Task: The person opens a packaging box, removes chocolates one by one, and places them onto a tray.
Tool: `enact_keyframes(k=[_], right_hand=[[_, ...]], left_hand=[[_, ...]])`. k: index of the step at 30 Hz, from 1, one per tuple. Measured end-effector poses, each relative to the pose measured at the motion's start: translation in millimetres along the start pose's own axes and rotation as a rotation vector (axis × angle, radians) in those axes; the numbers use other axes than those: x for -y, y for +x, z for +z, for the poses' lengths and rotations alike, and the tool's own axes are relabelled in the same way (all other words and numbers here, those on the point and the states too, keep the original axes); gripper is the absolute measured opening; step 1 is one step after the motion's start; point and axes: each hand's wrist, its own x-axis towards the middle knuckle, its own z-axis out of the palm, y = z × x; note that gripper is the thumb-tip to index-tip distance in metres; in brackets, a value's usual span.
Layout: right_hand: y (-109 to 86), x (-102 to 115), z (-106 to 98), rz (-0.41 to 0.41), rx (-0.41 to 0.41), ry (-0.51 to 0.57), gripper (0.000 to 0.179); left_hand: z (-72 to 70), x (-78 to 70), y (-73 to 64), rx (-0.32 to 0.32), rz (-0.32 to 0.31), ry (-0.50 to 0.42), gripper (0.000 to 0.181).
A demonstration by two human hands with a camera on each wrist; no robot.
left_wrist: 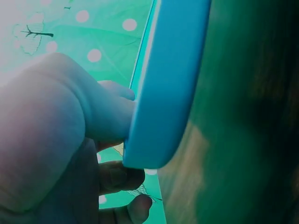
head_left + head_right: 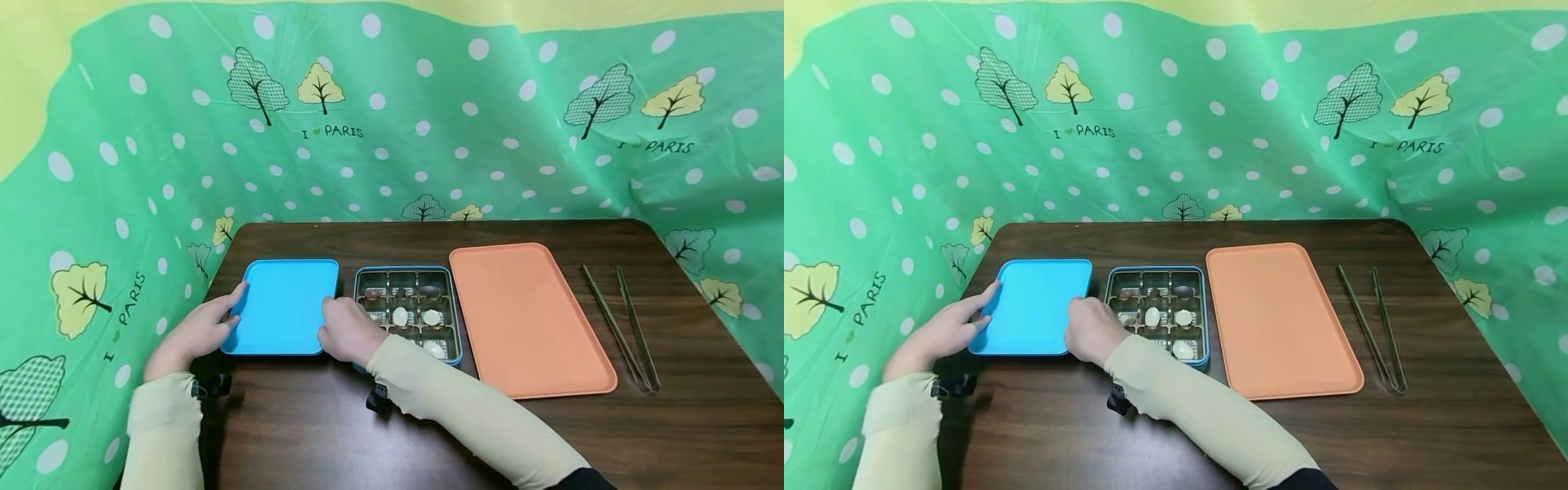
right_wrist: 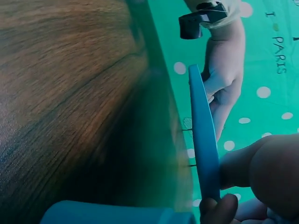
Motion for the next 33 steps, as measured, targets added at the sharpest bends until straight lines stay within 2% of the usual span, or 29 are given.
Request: enact_keyframes(k=[1,6,10,18,25,33], right_hand=[[0.5,1,1,0.007,0.009,0.002,0.004],[4.6,4,4,0.016,0.023,-0.015,0.034],[8.7,9,8,0.006,0.046,-0.073,0.043],[14.1,18,17,0.061,0.134,-0.146,0.036],[18.6,21,22,0.074,0.210,-0.186,0.029],[20.1,22,25,0.056,0.217,-0.205,0.030]], left_hand=[[0.8,0.7,0.4,0.004,-0.004,0.004,0.070],[3.4,0.4,3.8,0.022,-0.038,0.035,0.070],[5.7,2.0,5.9,0.037,-0.062,0.076,0.070],[13.7,2.7,7.3,0.067,-0.088,0.119,0.070],[20.4,4.4,9.6,0.085,-0.129,0.135,0.070],[23.8,4.9,12.7,0.098,-0.166,0.165,0.071]])
